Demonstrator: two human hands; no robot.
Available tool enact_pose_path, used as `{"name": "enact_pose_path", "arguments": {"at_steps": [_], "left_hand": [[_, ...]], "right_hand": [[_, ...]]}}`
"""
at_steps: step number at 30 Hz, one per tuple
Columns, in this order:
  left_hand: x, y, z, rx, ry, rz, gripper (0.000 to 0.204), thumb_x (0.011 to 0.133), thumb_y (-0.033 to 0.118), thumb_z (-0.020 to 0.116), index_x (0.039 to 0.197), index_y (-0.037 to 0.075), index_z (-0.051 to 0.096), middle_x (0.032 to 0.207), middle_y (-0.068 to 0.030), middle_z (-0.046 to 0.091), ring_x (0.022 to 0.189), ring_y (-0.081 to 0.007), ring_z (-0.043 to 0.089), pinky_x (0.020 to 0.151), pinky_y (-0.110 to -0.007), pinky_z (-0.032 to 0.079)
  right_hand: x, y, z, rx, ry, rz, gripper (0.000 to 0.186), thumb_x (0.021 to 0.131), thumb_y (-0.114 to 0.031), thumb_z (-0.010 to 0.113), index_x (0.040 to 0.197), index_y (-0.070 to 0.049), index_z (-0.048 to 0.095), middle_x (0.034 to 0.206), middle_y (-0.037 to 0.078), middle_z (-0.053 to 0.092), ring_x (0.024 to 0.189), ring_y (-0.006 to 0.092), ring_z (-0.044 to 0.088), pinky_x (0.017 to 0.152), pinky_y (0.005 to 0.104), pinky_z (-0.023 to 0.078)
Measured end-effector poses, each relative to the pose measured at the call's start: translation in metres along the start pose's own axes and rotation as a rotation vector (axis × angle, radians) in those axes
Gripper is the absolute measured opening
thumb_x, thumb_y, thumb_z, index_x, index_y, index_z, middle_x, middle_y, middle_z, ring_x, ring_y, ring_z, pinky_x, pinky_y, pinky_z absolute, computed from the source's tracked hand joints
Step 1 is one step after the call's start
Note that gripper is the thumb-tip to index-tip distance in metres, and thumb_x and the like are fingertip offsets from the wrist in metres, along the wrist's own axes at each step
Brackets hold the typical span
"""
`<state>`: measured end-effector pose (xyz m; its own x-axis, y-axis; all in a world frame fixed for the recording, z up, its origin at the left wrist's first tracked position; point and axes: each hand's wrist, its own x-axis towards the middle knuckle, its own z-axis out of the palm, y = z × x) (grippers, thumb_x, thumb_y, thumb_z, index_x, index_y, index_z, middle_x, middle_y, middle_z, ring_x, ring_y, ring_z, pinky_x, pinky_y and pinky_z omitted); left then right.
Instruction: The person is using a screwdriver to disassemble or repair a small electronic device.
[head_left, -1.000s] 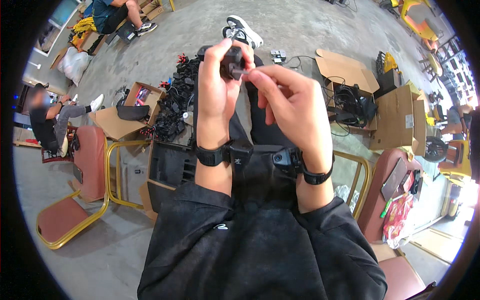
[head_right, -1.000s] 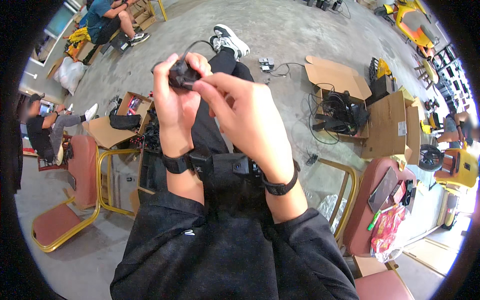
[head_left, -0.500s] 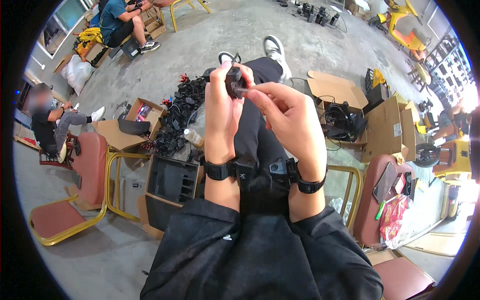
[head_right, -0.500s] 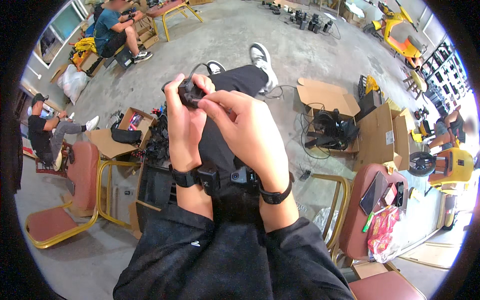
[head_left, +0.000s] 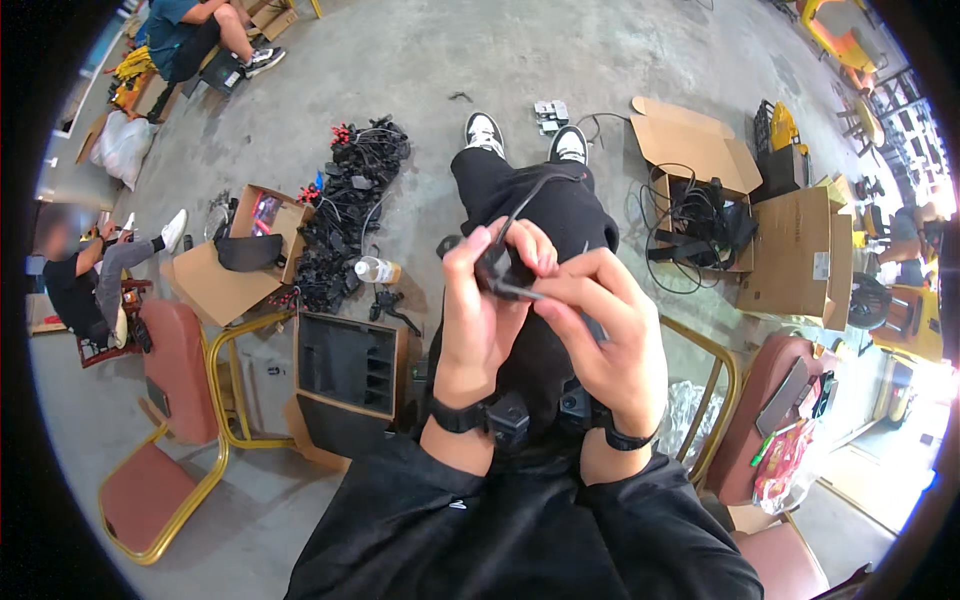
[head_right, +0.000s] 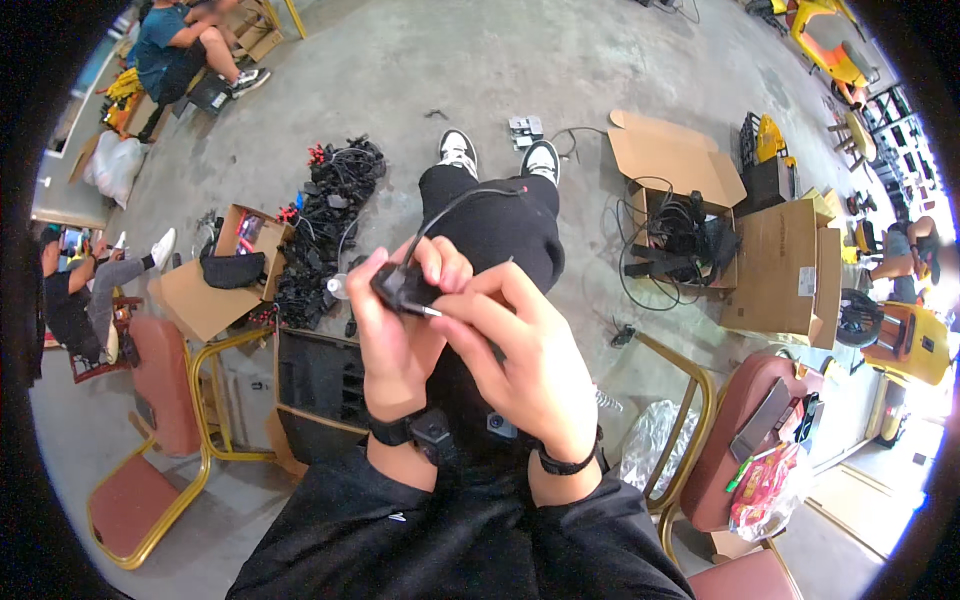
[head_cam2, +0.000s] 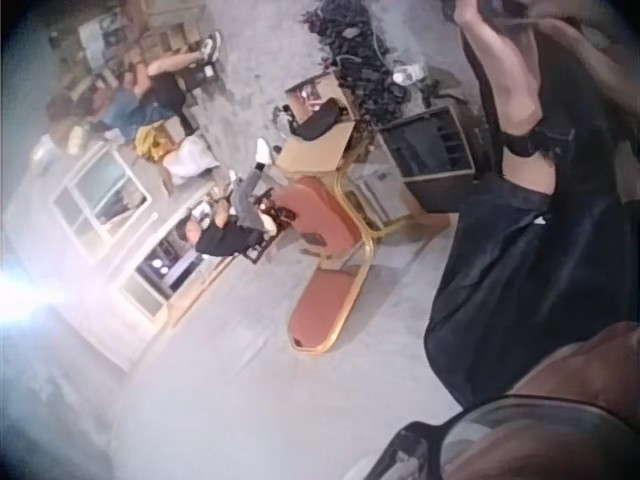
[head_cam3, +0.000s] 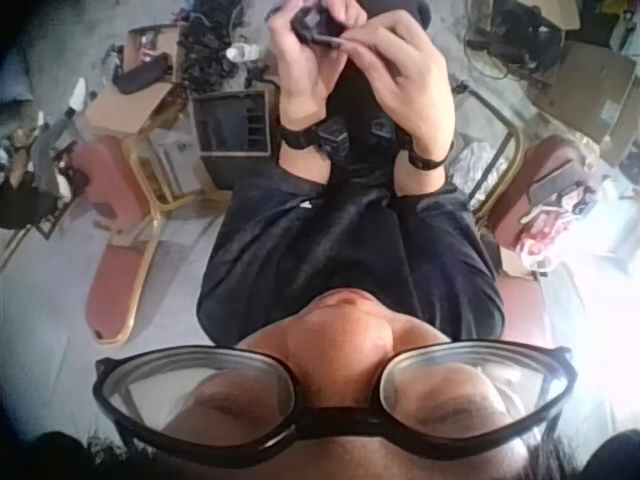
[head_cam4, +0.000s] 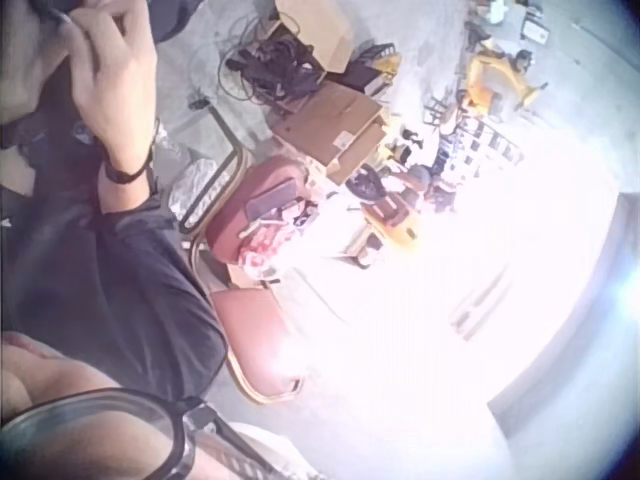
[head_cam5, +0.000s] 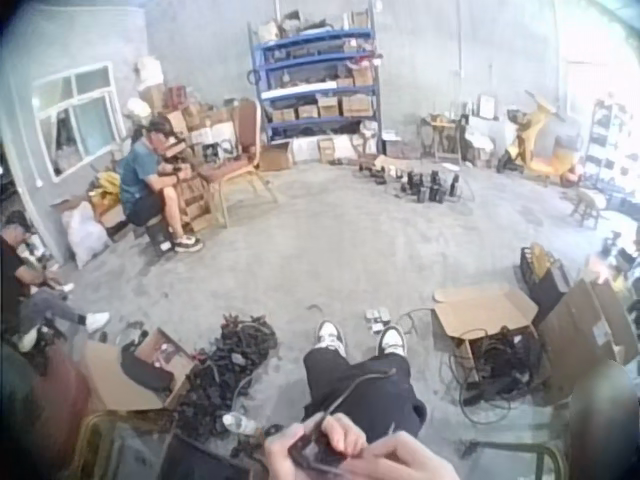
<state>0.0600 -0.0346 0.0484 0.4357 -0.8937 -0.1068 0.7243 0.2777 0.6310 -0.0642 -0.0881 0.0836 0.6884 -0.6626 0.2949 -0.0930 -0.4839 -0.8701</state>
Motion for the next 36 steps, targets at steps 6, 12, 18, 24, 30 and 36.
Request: {"name": "enact_pose_path", "arguments": {"at_steps": [6,12,18,24,30,36], "left_hand": [[-0.001,0.012,-0.015,0.129,-0.024,-0.011,0.053,0.092,0.057,0.035,0.076,0.006,0.043,0.078,-0.0077,0.044,0.077,-0.0206,0.044,0.072,-0.035,0.038],[-0.004,0.011,-0.024,0.035,-0.025,-0.018,0.058,0.092,0.061,0.033,0.076,0.007,0.044,0.077,-0.008,0.045,0.075,-0.0202,0.044,0.071,-0.033,0.038],[-0.011,0.012,-0.012,0.147,-0.048,0.116,0.058,0.092,0.061,0.038,0.078,0.005,0.046,0.079,-0.0085,0.047,0.076,-0.0196,0.045,0.07,-0.033,0.038],[-0.034,0.022,0.002,0.191,-0.187,0.242,0.054,0.096,0.053,0.046,0.085,0.0,0.052,0.089,-0.0122,0.052,0.084,-0.0182,0.051,0.078,-0.031,0.041],[-0.028,0.01,-0.001,0.041,-0.07,0.101,0.054,0.094,0.055,0.045,0.082,0.002,0.051,0.082,-0.0103,0.051,0.081,-0.0202,0.05,0.078,-0.033,0.042],[-0.027,0.007,-0.002,-0.05,-0.097,0.053,0.05,0.091,0.053,0.04,0.08,0.005,0.048,0.081,-0.0105,0.051,0.081,-0.0218,0.05,0.079,-0.036,0.042]], "right_hand": [[0.007,0.002,0.004,-0.067,-0.064,-0.065,0.02,0.077,-0.009,0.078,0.096,-0.005,0.072,0.089,0.008,0.06,0.073,0.0236,0.061,0.065,0.0331,0.05],[0.008,-0.002,0.015,-0.085,-0.073,-0.04,0.016,0.079,-0.012,0.077,0.094,-0.008,0.073,0.074,0.004,0.059,0.062,0.0245,0.061,0.057,0.0337,0.049],[0.003,-0.019,0.01,-0.003,-0.029,0.097,0.011,0.083,-0.012,0.074,0.093,-0.007,0.072,0.066,0.005,0.061,0.053,0.0249,0.062,0.051,0.0342,0.049],[-0.006,-0.041,-0.009,-0.051,-0.057,-0.066,0.015,0.076,-0.013,0.077,0.088,-0.004,0.074,0.057,0.005,0.055,0.045,0.0189,0.053,0.044,0.0294,0.038],[-0.006,-0.033,-0.005,-0.137,-0.045,-0.059,0.022,0.071,-0.019,0.081,0.091,-0.009,0.077,0.065,0.003,0.054,0.049,0.0167,0.05,0.046,0.0292,0.038],[-0.01,-0.022,-0.01,-0.151,-0.102,-0.096,0.032,0.069,-0.015,0.082,0.1,-0.012,0.075,0.093,0.005,0.058,0.079,0.0222,0.059,0.068,0.0339,0.049]]}}
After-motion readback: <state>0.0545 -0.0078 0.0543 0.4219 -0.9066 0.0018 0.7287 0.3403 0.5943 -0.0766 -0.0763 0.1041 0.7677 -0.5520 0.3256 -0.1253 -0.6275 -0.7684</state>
